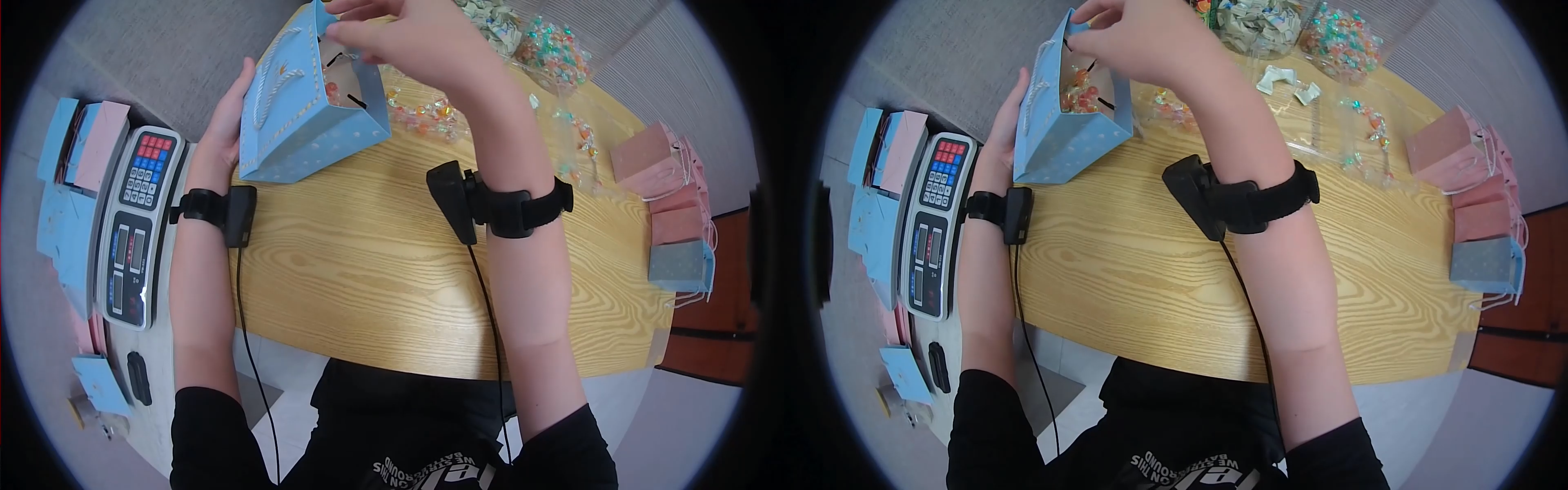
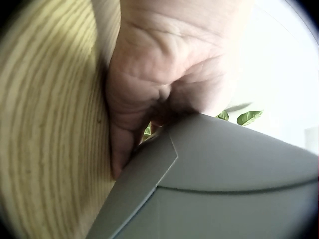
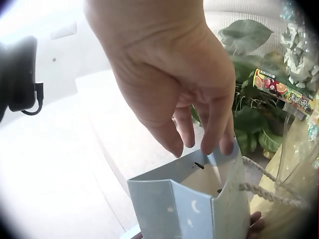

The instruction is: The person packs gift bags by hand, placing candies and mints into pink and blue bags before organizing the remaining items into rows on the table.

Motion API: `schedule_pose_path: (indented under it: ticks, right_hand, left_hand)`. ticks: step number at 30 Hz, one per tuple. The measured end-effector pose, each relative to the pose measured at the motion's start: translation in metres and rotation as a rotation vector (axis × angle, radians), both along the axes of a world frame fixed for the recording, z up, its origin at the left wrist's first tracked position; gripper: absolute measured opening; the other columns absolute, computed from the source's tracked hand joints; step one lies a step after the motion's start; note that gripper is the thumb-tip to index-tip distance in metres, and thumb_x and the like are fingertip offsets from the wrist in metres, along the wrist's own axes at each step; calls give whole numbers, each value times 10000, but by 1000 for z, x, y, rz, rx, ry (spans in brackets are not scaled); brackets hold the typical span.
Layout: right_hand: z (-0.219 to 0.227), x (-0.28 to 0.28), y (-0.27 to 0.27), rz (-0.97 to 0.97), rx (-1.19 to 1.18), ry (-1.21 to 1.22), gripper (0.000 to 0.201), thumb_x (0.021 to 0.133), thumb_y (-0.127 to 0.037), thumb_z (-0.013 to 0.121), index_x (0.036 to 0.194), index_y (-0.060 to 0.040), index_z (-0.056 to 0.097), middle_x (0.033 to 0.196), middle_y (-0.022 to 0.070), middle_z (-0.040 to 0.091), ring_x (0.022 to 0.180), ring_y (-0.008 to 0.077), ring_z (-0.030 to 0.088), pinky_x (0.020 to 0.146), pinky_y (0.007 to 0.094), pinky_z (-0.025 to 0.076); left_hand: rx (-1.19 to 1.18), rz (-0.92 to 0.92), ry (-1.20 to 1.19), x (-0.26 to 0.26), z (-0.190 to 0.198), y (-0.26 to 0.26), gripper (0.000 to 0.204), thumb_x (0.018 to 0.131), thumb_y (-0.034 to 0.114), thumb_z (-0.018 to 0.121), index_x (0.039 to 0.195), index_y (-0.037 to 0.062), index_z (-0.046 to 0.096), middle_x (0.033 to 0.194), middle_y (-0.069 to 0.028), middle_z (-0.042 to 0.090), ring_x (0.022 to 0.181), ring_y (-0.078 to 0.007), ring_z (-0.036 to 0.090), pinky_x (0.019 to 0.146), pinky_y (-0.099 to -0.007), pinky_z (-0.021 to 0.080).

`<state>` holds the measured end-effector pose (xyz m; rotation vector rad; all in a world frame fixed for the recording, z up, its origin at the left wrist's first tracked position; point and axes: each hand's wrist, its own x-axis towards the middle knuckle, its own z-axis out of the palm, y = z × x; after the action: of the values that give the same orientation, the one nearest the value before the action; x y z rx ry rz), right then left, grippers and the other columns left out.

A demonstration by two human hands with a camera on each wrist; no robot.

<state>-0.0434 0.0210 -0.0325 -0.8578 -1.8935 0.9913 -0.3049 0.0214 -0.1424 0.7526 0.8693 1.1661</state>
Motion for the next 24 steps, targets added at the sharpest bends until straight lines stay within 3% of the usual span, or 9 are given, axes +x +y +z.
schedule_pose_path:
  ticks: [4,6,7,9,12,15,19,21,24]
  right_hand:
    - [2,17,4,-240,149,-141,224,818,-112,652,1015,-12,688,874,163,696,801,232,667,736,321,525]
    - [-6,26,6,-549,412,-628,196,795,-111,672,952,3,696,829,189,681,776,282,666,725,340,526]
    - [-13,29,11,-548,413,-629,196,795,-111,672,952,3,696,829,189,681,776,282,666,725,340,526]
    - [-26,34,24,-409,160,-1009,254,814,-192,641,1007,-41,711,746,96,706,658,184,686,637,324,548]
    - [-27,27,21,-240,-71,-1233,239,852,-192,582,998,-45,701,742,89,706,638,186,682,646,337,548]
    - [-46,24,32,-117,-100,-1276,240,856,-190,571,997,-43,697,760,101,705,640,209,679,655,348,551]
    - [-54,24,40,-172,-84,-1140,256,849,-196,586,1039,-61,692,858,129,711,762,240,695,729,371,549]
    - [-49,26,37,-264,95,-1126,386,843,-264,632,1195,-105,635,1058,167,685,945,279,677,827,400,536]
    - [-53,25,23,-415,185,-1068,564,828,-349,675,1336,-151,531,1197,165,636,1058,309,637,896,424,517]
  left_hand:
    - [-14,37,35,1,0,0,554,1002,480,429,1209,-15,568,1103,-143,662,957,-178,678,785,-292,589]
    - [-15,5,-1,-1,-2,2,550,1002,480,428,1203,-11,572,1102,-139,663,952,-176,678,784,-293,588]
    - [-15,5,-3,-2,-2,3,550,1002,480,428,1203,-11,572,1102,-139,663,952,-176,678,784,-293,588]
    - [-17,3,-16,-2,-3,4,548,1001,481,429,1198,-9,576,1102,-138,663,951,-177,676,786,-298,587]
    - [-6,1,18,-3,-3,5,544,1003,478,428,1196,-8,577,1105,-141,661,954,-178,675,788,-305,587]
    - [-9,-20,-15,-3,-4,5,541,1004,475,428,1194,-8,579,1103,-140,661,951,-177,675,787,-299,587]
    - [0,-30,-21,-5,-6,7,536,1006,470,425,1195,-8,578,1098,-139,662,949,-176,675,786,-292,588]
    - [12,-17,-15,-2,-4,4,528,1007,465,424,1188,-7,579,1082,-137,664,938,-172,677,776,-287,590]
    - [14,-8,3,-2,-4,4,525,1008,463,423,1181,-7,580,1075,-137,665,932,-166,678,769,-287,591]
